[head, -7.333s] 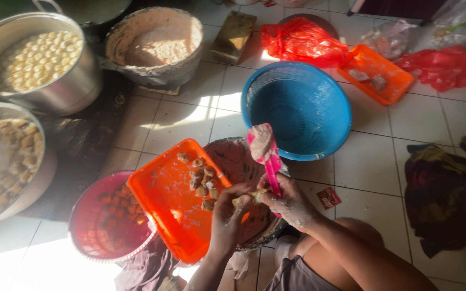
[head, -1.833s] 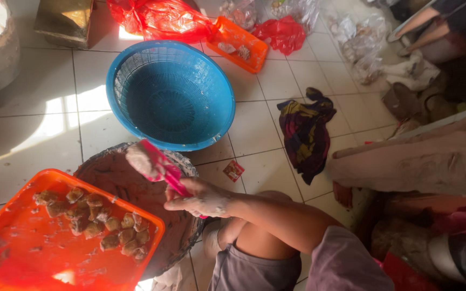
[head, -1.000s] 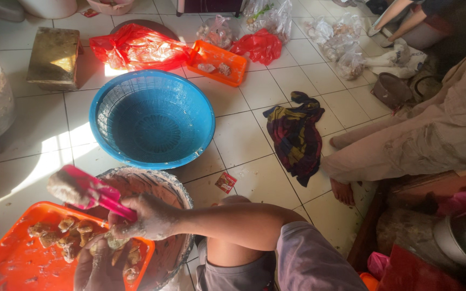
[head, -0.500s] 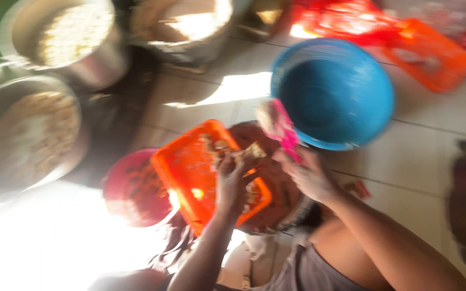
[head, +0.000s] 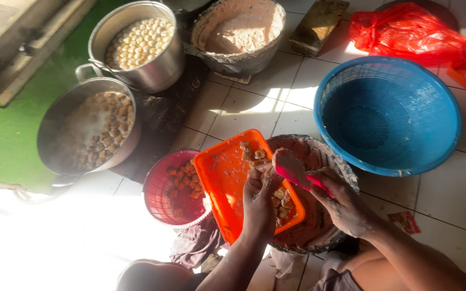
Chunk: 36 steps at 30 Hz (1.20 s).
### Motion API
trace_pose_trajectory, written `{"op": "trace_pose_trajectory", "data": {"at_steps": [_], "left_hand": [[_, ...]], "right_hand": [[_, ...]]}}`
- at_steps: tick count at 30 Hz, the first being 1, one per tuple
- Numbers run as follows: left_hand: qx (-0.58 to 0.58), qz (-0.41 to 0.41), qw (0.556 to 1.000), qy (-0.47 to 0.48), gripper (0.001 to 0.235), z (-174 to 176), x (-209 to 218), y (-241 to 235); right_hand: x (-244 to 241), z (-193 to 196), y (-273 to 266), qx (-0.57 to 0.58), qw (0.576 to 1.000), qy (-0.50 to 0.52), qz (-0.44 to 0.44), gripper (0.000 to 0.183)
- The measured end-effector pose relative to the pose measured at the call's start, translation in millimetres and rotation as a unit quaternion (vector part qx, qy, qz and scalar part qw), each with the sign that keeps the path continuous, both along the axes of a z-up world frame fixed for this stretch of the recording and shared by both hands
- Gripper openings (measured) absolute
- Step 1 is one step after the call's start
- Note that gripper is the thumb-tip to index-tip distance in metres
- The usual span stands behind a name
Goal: The person scoops a thick paste onto small fried pieces using a pink spatula, then places the coated pieces into a pink basket. The person repeats this process continuously while sitting on the floor.
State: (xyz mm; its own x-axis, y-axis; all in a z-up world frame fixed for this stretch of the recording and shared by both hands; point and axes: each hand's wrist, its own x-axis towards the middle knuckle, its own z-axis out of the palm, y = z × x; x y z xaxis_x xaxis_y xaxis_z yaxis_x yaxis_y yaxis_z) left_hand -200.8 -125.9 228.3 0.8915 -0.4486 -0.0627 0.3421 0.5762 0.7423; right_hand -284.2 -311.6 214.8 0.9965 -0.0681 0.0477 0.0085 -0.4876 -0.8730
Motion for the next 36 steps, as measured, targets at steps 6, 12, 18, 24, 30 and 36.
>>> {"op": "trace_pose_trajectory", "data": {"at_steps": [6,12,18,24,30,36], "left_hand": [[-0.139,-0.061,0.988,0.04,0.053,16,0,24],[-0.007,-0.076,0.996,-0.051,0.065,1,0,24],[-0.032,-0.087,0.995,-0.044,0.052,-10,6,23],[0.104,0.037,0.96,-0.258,0.037,10,27,29],[0.423,0.159,0.716,-0.532,0.036,34,50,48],[0.432,0.161,0.663,-0.589,0.038,34,49,52]], "right_hand": [[0,4,-10,-0.125,0.989,-0.045,-0.064,0.034],[-5,8,-5,-0.195,0.971,-0.086,-0.11,0.033],[-14,14,-1,-0.258,0.934,-0.226,-0.101,0.034],[-14,14,-10,-0.209,0.96,-0.1,-0.156,0.033],[-20,19,11,-0.156,0.978,-0.075,-0.116,0.032],[-24,29,35,-0.181,0.973,-0.131,-0.053,0.038]]}}
